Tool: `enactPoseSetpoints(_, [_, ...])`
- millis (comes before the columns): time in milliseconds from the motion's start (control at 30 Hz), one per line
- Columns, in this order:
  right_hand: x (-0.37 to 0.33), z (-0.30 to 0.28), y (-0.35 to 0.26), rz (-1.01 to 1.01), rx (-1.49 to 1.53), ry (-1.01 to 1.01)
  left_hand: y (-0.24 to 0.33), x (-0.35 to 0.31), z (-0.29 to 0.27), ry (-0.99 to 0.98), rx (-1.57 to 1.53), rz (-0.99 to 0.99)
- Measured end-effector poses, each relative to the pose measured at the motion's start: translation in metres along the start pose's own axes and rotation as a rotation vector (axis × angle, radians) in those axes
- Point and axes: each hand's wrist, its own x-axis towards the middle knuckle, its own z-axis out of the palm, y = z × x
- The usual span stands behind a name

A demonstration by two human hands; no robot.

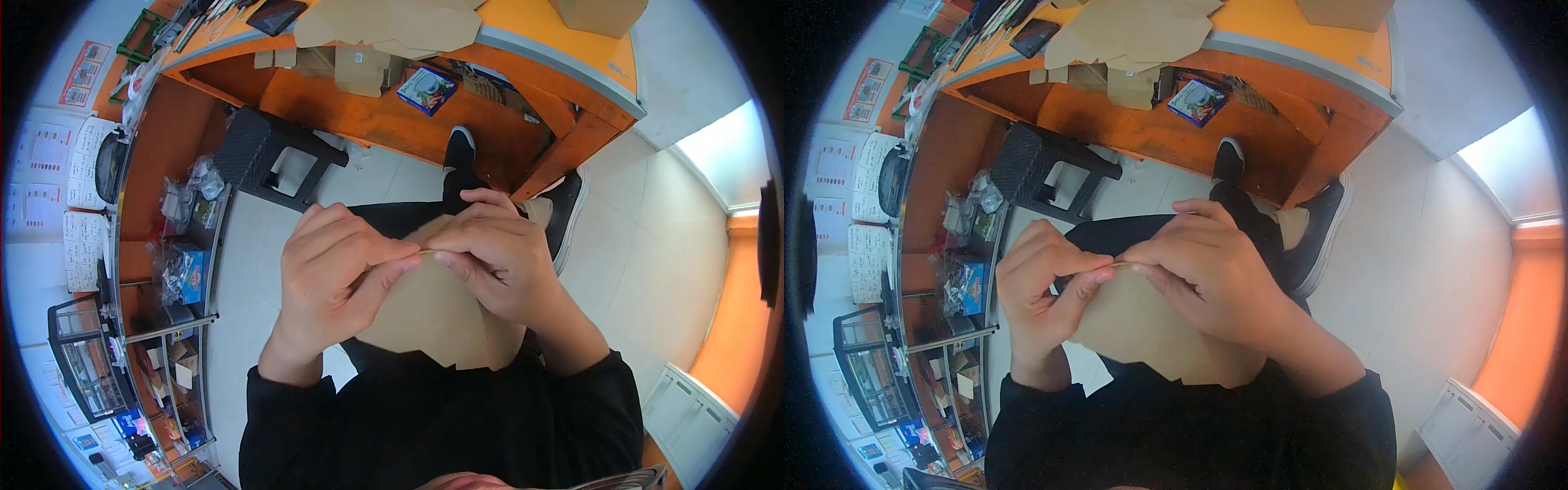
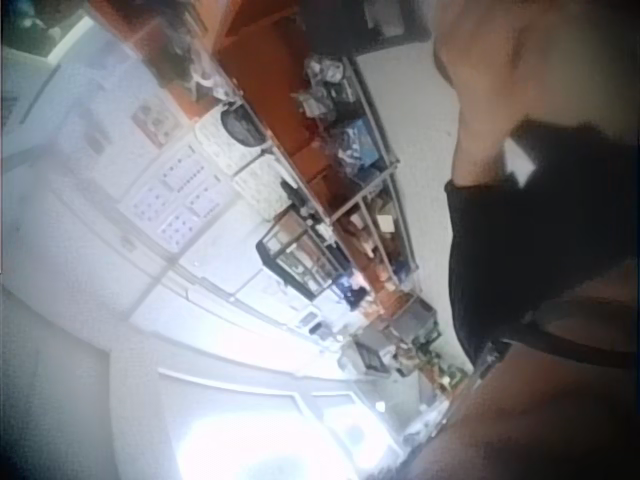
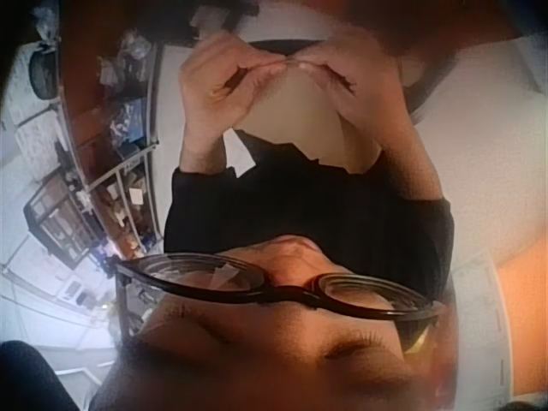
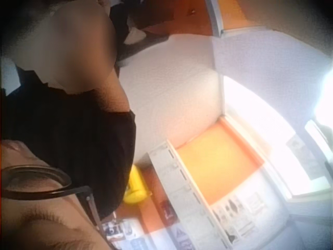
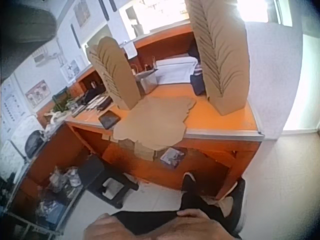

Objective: The person sits at a desk and folds flat cardboard pieces into small boxes by hand. They repeatedly pick up a piece, fold the sides, and tuck the flaps to form a box, then place it on the desk. The person also handles a stack of larger, pre-cut cardboard pieces.

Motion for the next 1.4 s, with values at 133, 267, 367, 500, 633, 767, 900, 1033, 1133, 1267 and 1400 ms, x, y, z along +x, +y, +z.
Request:
enactPoseSetpoints(133, [0.005, 0.003, 0.002, 0.015, 0.063, -0.010, -0.002, 0.001, 0.003, 0.017, -0.002, 0.047])
enactPoseSetpoints(267, [0.003, 0.007, 0.008, -0.058, 0.020, 0.064, -0.007, 0.004, 0.006, 0.086, -0.126, 0.002])
enactPoseSetpoints(367, [0.006, -0.001, 0.009, -0.001, -0.017, 0.093, -0.013, -0.003, 0.010, 0.235, -0.480, -0.306])
enactPoseSetpoints(500, [0.012, -0.013, 0.005, 0.138, 0.085, 0.191, -0.050, -0.034, -0.032, -0.186, -0.757, -0.555])
enactPoseSetpoints(633, [0.015, -0.009, 0.004, 0.214, 0.028, 0.264, -0.048, -0.066, 0.015, -0.127, -1.315, -0.547])
enactPoseSetpoints(767, [0.014, -0.002, 0.020, -0.078, -0.161, 0.262, -0.016, -0.046, 0.042, -0.014, -1.459, -0.747])
enactPoseSetpoints(900, [0.010, -0.010, 0.019, -0.241, -0.239, 0.130, -0.016, -0.036, 0.035, 0.033, -1.848, -0.826])
enactPoseSetpoints(1033, [0.005, -0.017, 0.023, -0.271, -0.213, 0.040, -0.011, -0.035, 0.031, -0.019, -1.750, -0.859])
enactPoseSetpoints(1133, [0.009, -0.026, 0.019, -0.265, -0.215, -0.054, -0.012, -0.037, 0.030, -0.036, -1.615, -0.860])
enactPoseSetpoints(1267, [0.013, -0.039, 0.018, -0.383, -0.310, -0.118, -0.009, -0.030, 0.028, -0.039, -1.437, -0.925])
enactPoseSetpoints(1400, [0.017, -0.044, 0.017, -0.551, -0.410, -0.119, -0.010, -0.030, 0.030, -0.036, -1.510, -0.983])
